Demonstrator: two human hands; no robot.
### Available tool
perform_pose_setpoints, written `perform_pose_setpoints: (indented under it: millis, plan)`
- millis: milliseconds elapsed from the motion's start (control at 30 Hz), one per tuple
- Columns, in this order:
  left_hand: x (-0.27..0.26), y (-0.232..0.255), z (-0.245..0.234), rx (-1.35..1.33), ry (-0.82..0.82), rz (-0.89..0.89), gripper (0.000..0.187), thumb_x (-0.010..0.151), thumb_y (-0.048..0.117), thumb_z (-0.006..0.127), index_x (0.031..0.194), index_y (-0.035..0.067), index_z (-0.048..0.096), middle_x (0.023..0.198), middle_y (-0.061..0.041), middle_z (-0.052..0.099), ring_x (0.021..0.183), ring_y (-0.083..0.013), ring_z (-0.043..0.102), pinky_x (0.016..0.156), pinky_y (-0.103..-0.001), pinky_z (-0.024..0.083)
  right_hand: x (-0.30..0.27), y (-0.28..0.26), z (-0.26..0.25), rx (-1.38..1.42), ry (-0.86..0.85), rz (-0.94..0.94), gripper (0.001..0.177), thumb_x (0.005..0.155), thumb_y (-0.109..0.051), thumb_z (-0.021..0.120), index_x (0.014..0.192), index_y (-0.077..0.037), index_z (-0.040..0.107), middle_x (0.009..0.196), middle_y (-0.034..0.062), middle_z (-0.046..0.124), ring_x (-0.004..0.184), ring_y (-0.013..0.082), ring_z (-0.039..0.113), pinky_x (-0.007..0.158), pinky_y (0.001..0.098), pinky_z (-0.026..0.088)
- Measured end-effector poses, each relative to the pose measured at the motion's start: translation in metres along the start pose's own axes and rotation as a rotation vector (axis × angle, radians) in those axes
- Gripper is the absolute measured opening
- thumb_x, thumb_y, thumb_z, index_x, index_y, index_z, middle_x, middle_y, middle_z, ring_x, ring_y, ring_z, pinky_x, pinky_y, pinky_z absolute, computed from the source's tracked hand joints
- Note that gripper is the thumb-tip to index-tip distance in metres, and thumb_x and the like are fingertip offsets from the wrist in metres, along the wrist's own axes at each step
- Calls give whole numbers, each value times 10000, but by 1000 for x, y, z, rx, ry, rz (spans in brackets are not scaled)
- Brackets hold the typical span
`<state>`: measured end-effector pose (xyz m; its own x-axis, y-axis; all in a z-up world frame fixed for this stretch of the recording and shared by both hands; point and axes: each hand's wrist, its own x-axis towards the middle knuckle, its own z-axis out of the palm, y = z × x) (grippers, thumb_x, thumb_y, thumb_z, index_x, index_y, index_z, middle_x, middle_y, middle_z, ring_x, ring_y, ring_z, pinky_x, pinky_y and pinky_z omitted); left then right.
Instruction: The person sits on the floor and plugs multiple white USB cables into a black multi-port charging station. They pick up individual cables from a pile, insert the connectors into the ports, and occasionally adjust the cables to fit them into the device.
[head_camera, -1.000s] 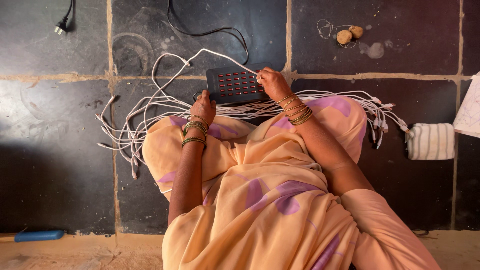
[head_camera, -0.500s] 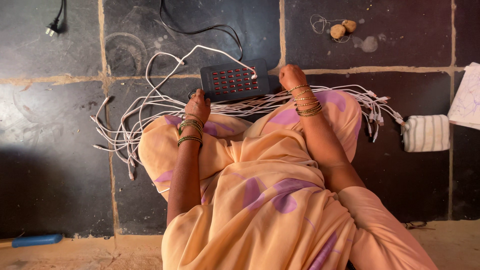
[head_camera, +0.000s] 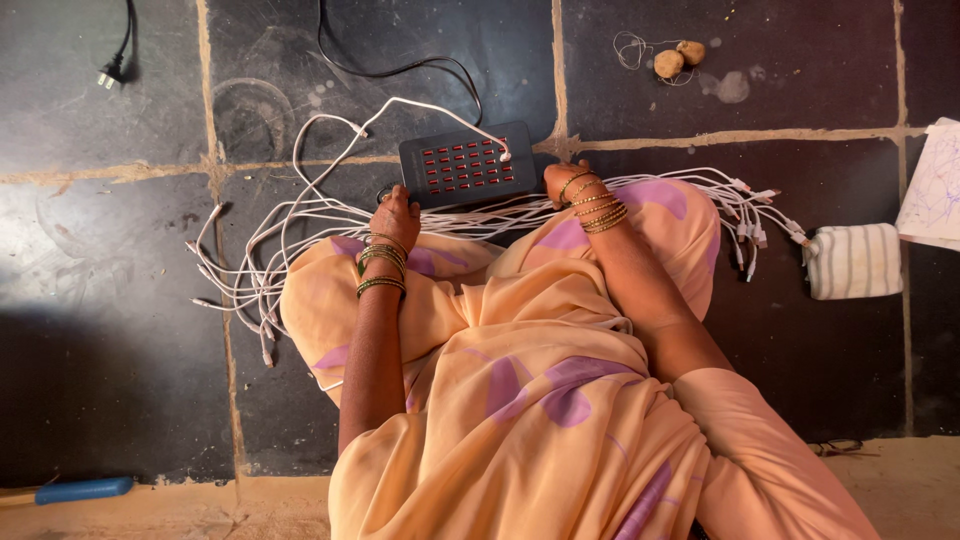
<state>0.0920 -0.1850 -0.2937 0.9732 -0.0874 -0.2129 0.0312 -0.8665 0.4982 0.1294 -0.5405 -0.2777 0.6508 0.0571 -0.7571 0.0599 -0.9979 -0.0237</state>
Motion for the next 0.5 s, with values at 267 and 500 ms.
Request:
perform_pose_setpoints:
  millis: [267, 500]
  plan:
    - [1, -1, 4, 10, 10, -5, 226, 974, 257, 625, 1130, 94, 609, 1128, -161, 689, 1014, -387, 681, 857, -501, 549, -36, 14, 17, 145, 206, -240, 155, 847, -67, 690, 958, -60, 798, 1056, 148, 783, 1057, 300, 725, 988, 431, 541]
    - [0, -4, 6, 38, 30, 10, 209, 976, 266, 626, 1098, 97, 624, 1098, -163, 698, 1005, -383, 684, 853, -498, 552, 11, 7, 33, 43, 133, -155, 228, 825, -120, 778, 1028, -17, 775, 1085, 187, 727, 1073, 348, 704, 931, 458, 539]
